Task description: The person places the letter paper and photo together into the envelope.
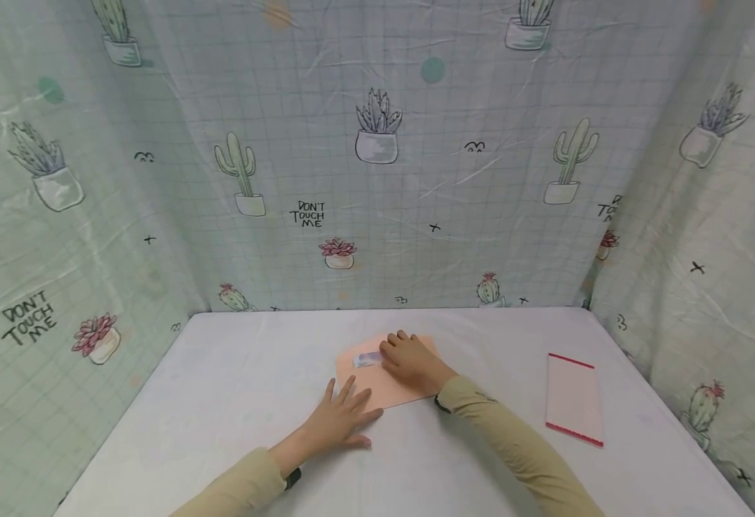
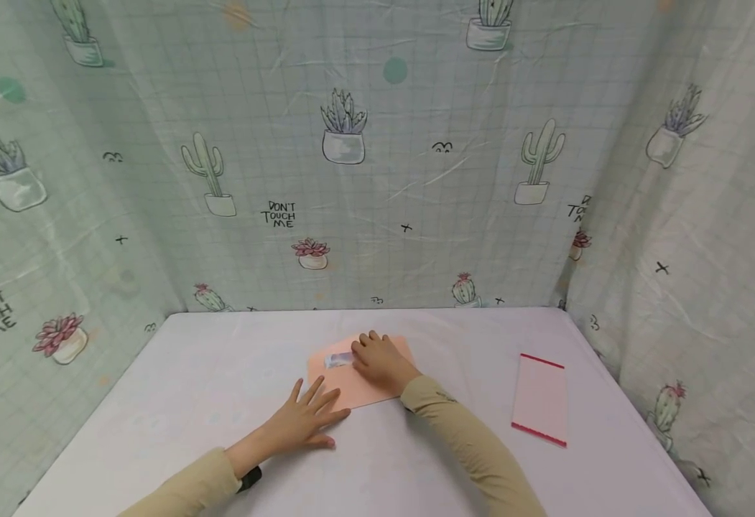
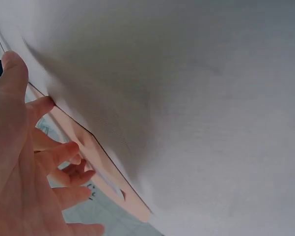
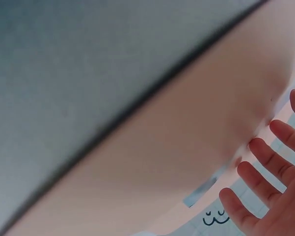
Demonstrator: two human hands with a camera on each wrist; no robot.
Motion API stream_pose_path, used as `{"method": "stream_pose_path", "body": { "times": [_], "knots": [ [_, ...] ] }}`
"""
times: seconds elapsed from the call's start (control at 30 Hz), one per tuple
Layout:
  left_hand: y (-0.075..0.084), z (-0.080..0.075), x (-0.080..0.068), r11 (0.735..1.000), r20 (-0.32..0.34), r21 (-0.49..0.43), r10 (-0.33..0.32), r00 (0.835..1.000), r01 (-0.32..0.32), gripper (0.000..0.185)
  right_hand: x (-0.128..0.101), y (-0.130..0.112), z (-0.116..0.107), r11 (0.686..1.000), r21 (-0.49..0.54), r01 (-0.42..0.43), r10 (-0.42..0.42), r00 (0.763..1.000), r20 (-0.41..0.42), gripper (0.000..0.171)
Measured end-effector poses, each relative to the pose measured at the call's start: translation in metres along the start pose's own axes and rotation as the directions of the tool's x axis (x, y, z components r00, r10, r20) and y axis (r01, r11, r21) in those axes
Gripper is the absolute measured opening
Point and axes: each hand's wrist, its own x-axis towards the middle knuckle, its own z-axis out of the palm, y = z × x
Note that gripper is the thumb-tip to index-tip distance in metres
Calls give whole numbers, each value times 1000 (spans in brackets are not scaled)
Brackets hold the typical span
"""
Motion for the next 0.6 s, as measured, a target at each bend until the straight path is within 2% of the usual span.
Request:
{"method": "stream_pose_path", "body": {
  "times": [0.2, 0.6],
  "knots": [
    [2, 5, 4, 999, 40, 37, -28, 999, 27, 58, -1, -2, 1, 1000, 23, 7, -7, 1000, 2, 29],
    [8, 1, 4, 997, 20, 65, -36, 999, 34, 58, -7, -3, -1, 997, 69, 30, -31, 999, 21, 24]
  ]
}}
